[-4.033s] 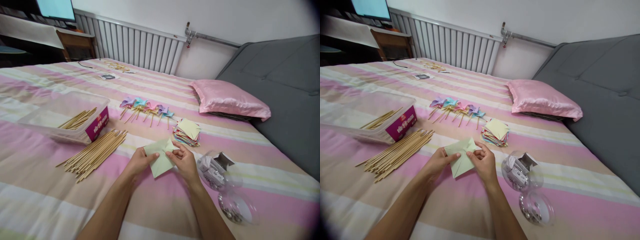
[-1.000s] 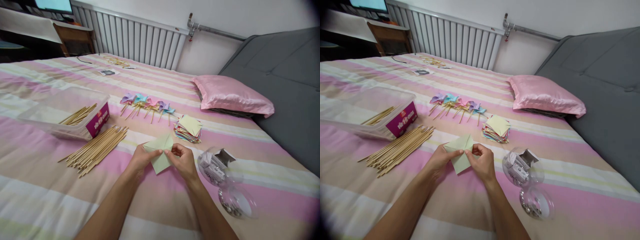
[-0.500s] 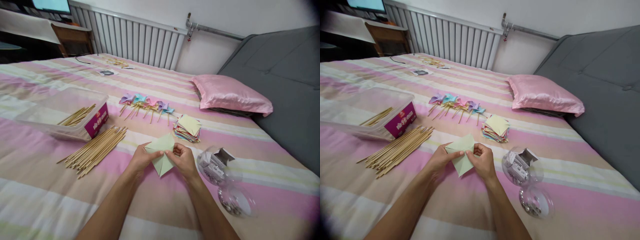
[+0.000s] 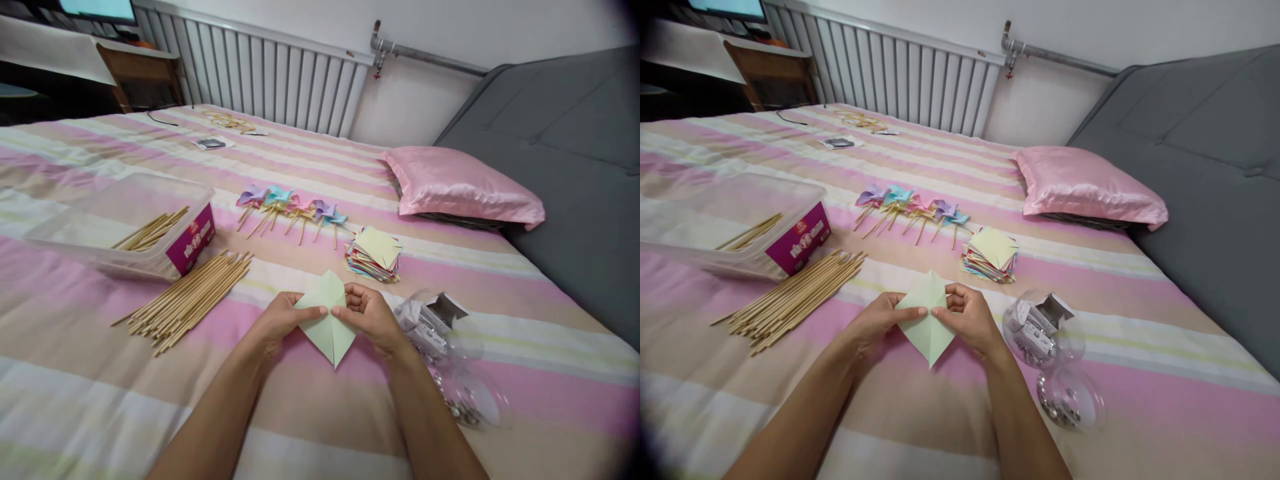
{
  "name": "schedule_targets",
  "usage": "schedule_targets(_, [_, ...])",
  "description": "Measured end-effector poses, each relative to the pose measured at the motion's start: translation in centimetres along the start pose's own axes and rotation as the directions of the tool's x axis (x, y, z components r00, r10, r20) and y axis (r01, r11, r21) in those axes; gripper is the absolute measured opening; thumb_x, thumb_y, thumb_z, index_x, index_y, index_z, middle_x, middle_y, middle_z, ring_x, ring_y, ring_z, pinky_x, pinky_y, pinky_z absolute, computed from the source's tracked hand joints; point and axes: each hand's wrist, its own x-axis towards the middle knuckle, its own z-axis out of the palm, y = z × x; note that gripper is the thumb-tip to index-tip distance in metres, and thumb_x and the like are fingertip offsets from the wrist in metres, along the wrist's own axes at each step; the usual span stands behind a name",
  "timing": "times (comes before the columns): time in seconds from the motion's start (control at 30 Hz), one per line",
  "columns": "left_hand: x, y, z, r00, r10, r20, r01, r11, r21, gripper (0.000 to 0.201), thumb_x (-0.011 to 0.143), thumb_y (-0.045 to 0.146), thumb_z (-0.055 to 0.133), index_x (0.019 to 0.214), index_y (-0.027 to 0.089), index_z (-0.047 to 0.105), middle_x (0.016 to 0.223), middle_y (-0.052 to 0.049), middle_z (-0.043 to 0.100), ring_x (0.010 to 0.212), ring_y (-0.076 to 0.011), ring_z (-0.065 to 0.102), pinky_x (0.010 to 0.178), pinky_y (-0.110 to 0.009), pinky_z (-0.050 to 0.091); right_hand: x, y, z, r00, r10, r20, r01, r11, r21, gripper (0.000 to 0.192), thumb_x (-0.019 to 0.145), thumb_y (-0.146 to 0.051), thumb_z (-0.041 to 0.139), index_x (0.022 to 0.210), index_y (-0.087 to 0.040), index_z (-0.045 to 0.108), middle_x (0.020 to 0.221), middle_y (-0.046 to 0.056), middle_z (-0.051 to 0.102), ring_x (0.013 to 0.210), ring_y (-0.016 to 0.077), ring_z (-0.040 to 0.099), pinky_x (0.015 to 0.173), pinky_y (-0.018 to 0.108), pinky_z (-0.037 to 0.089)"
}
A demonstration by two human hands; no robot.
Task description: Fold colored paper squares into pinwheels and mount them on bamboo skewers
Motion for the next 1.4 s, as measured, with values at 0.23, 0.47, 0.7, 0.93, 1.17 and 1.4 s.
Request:
schedule_targets(0.23, [0.2, -0.5, -0.2, 0.998, 0.021, -0.055, -0.02, 1.0, 0.015, 0.028, 0.062, 0.028, 0.077, 0.079, 0.007, 0.069, 0.074, -0.011, 0.07, 0.062, -0.0169, 0.061, 0.061, -0.027, 0.044, 0.2, 0.2, 0.5, 0.997, -0.069, -0.03, 0.065, 0.991, -0.12, 0.027, 0.069, -0.029, 0.07, 0.091, -0.016, 0.06, 0.072, 0.002, 0.065, 0.065, 0.0142, 0.061, 0.063, 0.026, 0.048])
schedule_targets(0.47, [0.4, 0.3, -0.2, 0.963, 0.035, -0.268, -0.065, 0.992, -0.106, 0.024, 0.06, 0.021, 0.076, 0.079, 0.007, 0.07, 0.07, -0.009, 0.071, 0.061, -0.0156, 0.061, 0.06, -0.024, 0.044, 0.5, -0.1, 0.2, 0.926, -0.305, -0.224, 0.279, 0.95, -0.141, 0.041, 0.071, -0.031, 0.07, 0.108, -0.022, 0.056, 0.107, 0.007, 0.062, 0.099, 0.0198, 0.058, 0.084, 0.033, 0.046])
schedule_targets(0.7, [0.8, 0.2, -1.0, 0.929, 0.101, -0.356, -0.2, 0.946, -0.255, 0.024, 0.062, 0.021, 0.075, 0.084, 0.011, 0.07, 0.076, -0.007, 0.072, 0.069, -0.0152, 0.063, 0.066, -0.023, 0.047, 0.0, -0.3, -0.6, 0.908, -0.391, -0.154, 0.346, 0.904, -0.25, 0.014, 0.077, -0.02, 0.062, 0.09, -0.022, 0.067, 0.074, 0.0, 0.065, 0.066, 0.013, 0.06, 0.065, 0.027, 0.049])
schedule_targets(0.93, [0.7, 0.4, -0.9, 0.959, 0.064, -0.276, -0.14, 0.955, -0.263, 0.024, 0.062, 0.019, 0.075, 0.083, 0.01, 0.071, 0.076, -0.008, 0.072, 0.068, -0.0157, 0.063, 0.066, -0.023, 0.047, -0.3, -0.6, 0.1, 0.961, -0.261, 0.096, 0.277, 0.924, -0.262, 0.021, 0.078, -0.019, 0.059, 0.094, -0.024, 0.072, 0.095, 0.004, 0.072, 0.086, 0.0178, 0.066, 0.076, 0.03, 0.052])
schedule_targets(1.17, [0.3, 0.5, -0.1, 0.966, 0.053, -0.255, -0.099, 0.98, -0.171, 0.024, 0.058, 0.022, 0.077, 0.077, 0.009, 0.071, 0.067, -0.007, 0.07, 0.059, -0.0149, 0.06, 0.059, -0.024, 0.044, -0.3, -0.8, 0.2, 0.962, -0.261, 0.078, 0.272, 0.92, -0.283, 0.01, 0.074, -0.03, 0.067, 0.08, -0.023, 0.073, 0.079, 0.002, 0.073, 0.073, 0.0176, 0.066, 0.067, 0.03, 0.052])
schedule_targets(1.4, [0.6, -0.3, 0.2, 0.934, 0.112, -0.339, -0.139, 0.989, -0.055, 0.029, 0.055, 0.031, 0.079, 0.071, 0.008, 0.07, 0.063, -0.007, 0.068, 0.054, -0.0145, 0.058, 0.054, -0.025, 0.041, -0.3, -0.8, 0.8, 0.973, -0.23, -0.031, 0.211, 0.934, -0.288, 0.019, 0.075, -0.036, 0.066, 0.071, -0.018, 0.069, 0.07, 0.003, 0.069, 0.066, 0.0166, 0.062, 0.062, 0.026, 0.049])
